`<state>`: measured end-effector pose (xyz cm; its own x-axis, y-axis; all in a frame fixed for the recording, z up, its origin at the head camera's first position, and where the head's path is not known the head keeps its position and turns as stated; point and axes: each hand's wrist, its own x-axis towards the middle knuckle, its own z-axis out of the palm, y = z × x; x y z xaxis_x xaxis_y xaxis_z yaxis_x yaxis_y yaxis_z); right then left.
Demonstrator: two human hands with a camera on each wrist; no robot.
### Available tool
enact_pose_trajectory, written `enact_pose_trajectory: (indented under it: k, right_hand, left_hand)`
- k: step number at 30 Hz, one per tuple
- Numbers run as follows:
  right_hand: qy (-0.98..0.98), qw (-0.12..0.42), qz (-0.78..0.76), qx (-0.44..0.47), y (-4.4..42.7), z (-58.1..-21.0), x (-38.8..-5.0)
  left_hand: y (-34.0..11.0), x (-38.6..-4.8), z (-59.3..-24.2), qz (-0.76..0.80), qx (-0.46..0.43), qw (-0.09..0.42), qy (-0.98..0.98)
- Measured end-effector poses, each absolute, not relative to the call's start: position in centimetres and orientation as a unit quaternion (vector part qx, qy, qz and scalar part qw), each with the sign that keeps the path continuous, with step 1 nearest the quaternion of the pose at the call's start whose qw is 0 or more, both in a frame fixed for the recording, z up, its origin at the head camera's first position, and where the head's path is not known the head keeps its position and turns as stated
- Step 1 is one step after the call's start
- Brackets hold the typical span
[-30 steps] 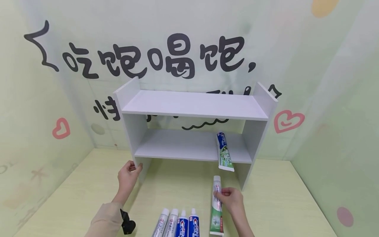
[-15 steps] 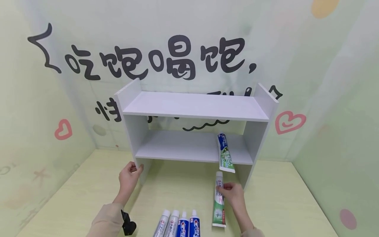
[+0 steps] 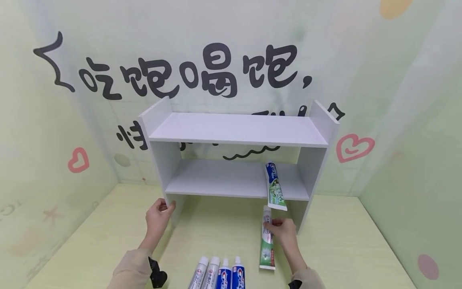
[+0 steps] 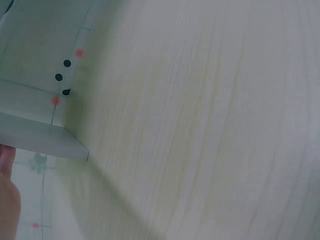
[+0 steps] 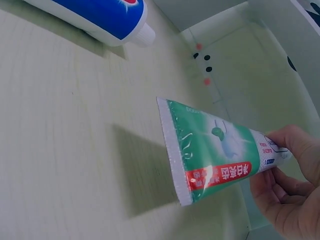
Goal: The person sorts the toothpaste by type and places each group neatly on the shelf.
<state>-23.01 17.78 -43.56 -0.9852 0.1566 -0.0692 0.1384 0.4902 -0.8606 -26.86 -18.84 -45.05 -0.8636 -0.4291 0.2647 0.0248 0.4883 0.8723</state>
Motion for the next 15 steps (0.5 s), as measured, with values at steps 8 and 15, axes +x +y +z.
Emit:
enact_pose_trajectory:
  k: [8, 15]
  right_hand:
    - [-0.872, 0.024, 0.484, -0.071, 17.8, -43.8, -24.0]
    - [-0.867, 0.03, 0.492, -0.072, 17.8, -44.0, -24.9]
  left_hand:
    - [-19.0, -26.7, -44.9, -0.492, 0.123, 0.23, -0.831]
    - [-18.9, -26.9, -45.2, -0.495, 0.124, 0.224, -0.83]
